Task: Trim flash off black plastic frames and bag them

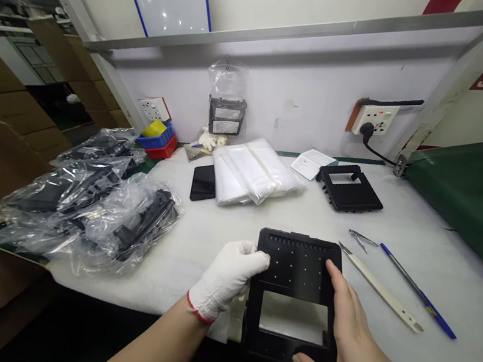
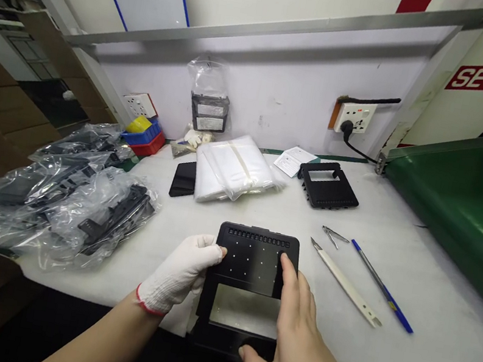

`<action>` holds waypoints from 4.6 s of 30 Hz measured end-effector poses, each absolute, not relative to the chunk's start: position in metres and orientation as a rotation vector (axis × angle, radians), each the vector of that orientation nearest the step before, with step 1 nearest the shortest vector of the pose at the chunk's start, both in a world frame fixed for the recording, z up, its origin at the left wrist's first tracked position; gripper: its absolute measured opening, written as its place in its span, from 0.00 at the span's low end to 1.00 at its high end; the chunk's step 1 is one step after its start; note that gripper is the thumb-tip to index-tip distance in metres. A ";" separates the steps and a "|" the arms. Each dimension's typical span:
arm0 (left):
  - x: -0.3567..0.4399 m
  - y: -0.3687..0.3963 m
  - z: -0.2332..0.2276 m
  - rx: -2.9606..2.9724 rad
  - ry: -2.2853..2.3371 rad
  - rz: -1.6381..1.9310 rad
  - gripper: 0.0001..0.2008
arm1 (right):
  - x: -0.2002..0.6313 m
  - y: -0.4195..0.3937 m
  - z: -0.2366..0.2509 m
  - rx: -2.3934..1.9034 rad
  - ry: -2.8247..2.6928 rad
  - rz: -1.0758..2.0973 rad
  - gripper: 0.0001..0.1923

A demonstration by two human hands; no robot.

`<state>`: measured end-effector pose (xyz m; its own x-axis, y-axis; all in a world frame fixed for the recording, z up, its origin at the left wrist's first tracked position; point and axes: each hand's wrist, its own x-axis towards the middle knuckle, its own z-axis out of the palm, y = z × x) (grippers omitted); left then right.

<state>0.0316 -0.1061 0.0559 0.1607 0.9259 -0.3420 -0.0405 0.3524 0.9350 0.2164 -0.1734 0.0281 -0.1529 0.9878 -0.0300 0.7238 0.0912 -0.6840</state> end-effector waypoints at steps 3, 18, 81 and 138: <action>0.032 -0.106 0.056 0.951 1.123 0.889 0.13 | 0.218 -0.170 0.023 -1.669 -1.983 0.784 0.53; 0.034 -0.105 0.047 1.041 1.150 0.823 0.13 | 0.215 -0.167 0.016 -1.730 -1.948 0.720 0.54; 0.007 -0.038 0.075 2.603 1.566 -0.092 0.15 | 0.308 -0.086 -0.019 -2.043 -1.751 0.155 0.18; 0.042 -0.044 0.010 2.796 0.878 0.436 0.25 | 0.245 -0.100 -0.020 -1.505 -2.393 -0.123 0.13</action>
